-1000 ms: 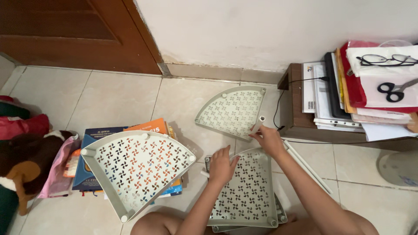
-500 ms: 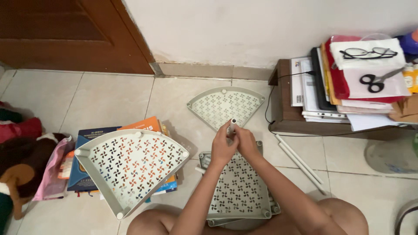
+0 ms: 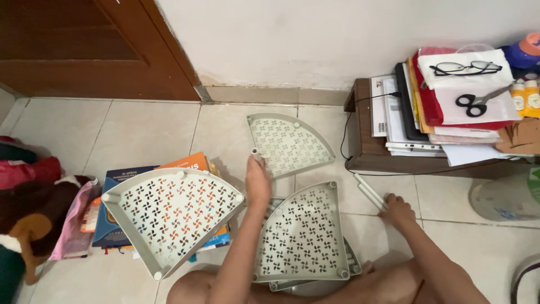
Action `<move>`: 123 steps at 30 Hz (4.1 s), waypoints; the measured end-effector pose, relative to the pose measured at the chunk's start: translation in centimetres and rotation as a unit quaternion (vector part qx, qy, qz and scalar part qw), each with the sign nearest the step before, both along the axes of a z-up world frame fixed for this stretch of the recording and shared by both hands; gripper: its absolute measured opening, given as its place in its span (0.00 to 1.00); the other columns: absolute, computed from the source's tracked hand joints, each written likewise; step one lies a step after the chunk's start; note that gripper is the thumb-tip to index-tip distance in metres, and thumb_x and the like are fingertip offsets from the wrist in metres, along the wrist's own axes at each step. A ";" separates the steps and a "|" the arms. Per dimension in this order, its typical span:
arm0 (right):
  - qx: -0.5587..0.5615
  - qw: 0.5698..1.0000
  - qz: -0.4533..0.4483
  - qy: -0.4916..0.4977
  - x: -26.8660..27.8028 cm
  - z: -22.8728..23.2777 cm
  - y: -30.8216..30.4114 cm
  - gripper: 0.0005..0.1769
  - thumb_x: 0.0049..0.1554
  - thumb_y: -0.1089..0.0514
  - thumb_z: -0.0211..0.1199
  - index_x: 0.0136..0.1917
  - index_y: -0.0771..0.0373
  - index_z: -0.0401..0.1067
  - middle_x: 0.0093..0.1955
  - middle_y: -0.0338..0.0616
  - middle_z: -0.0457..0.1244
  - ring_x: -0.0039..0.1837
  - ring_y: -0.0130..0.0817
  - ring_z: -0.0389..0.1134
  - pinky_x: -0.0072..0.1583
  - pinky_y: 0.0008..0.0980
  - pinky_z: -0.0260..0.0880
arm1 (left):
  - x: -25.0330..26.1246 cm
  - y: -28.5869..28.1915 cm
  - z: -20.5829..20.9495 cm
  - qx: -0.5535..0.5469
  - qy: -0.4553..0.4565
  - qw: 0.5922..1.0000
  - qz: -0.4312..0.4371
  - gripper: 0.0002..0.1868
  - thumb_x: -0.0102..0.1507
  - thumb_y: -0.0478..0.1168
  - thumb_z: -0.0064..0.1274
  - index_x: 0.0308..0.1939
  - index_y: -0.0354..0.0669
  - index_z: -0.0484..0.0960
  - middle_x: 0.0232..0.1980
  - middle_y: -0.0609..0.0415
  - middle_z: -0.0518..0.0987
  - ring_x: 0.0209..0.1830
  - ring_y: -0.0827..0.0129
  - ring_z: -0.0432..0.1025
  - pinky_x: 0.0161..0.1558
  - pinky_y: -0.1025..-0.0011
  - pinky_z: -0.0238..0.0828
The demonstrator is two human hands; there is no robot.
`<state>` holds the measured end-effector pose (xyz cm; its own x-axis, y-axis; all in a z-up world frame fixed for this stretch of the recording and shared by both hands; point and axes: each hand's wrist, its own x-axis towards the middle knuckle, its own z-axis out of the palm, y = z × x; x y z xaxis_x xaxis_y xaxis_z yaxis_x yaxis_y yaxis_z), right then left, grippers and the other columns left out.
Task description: The person removes books and items from a corner shelf and places them on the floor. Then the person disassembles the shelf by removing the shelves and legs, leaving the components on the floor.
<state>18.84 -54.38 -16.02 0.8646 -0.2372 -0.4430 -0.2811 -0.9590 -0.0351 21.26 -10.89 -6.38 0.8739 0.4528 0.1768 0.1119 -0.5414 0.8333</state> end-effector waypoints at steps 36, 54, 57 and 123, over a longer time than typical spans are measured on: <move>0.407 0.849 -0.017 -0.337 10.5 8.5 14.3 0.14 0.62 0.60 0.63 0.59 0.69 0.68 0.53 0.44 0.74 0.45 0.31 0.73 0.46 0.31 0.71 | 6.9 -0.5 -20.3 0.399 0.112 0.851 -0.324 0.06 0.62 0.34 0.49 0.41 0.44 0.80 0.38 0.49 0.83 0.37 0.55 0.81 0.36 0.60 0.79; 0.446 0.820 0.063 -0.352 6.7 8.7 17.5 0.15 0.59 0.62 0.66 0.58 0.68 0.69 0.53 0.48 0.73 0.51 0.39 0.77 0.51 0.34 0.78 | 7.8 -3.8 -20.0 0.436 0.064 0.838 -0.320 0.05 0.62 0.36 0.51 0.38 0.47 0.82 0.36 0.51 0.84 0.36 0.57 0.81 0.36 0.63 0.79; 0.463 0.819 0.083 -0.328 7.3 8.7 16.6 0.15 0.59 0.62 0.65 0.57 0.69 0.68 0.55 0.47 0.73 0.52 0.38 0.77 0.52 0.34 0.78 | 7.9 -3.4 -20.0 0.439 0.068 0.830 -0.338 0.05 0.63 0.36 0.50 0.39 0.47 0.81 0.36 0.51 0.84 0.36 0.57 0.82 0.36 0.63 0.80; 0.462 0.847 -0.007 -0.263 8.5 11.2 16.2 0.14 0.61 0.54 0.65 0.55 0.65 0.77 0.39 0.41 0.70 0.40 0.26 0.69 0.44 0.28 0.70 | -0.5 -2.4 0.2 -0.114 0.082 0.979 0.147 0.23 0.71 0.42 0.50 0.68 0.36 0.71 0.62 0.38 0.79 0.63 0.49 0.74 0.66 0.63 0.67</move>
<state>27.38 -38.16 -4.79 0.9999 -0.0110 0.0015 -0.0036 -0.4508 -0.8926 20.75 -13.32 -6.16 0.7076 0.7009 -0.0897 0.3771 -0.2673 0.8867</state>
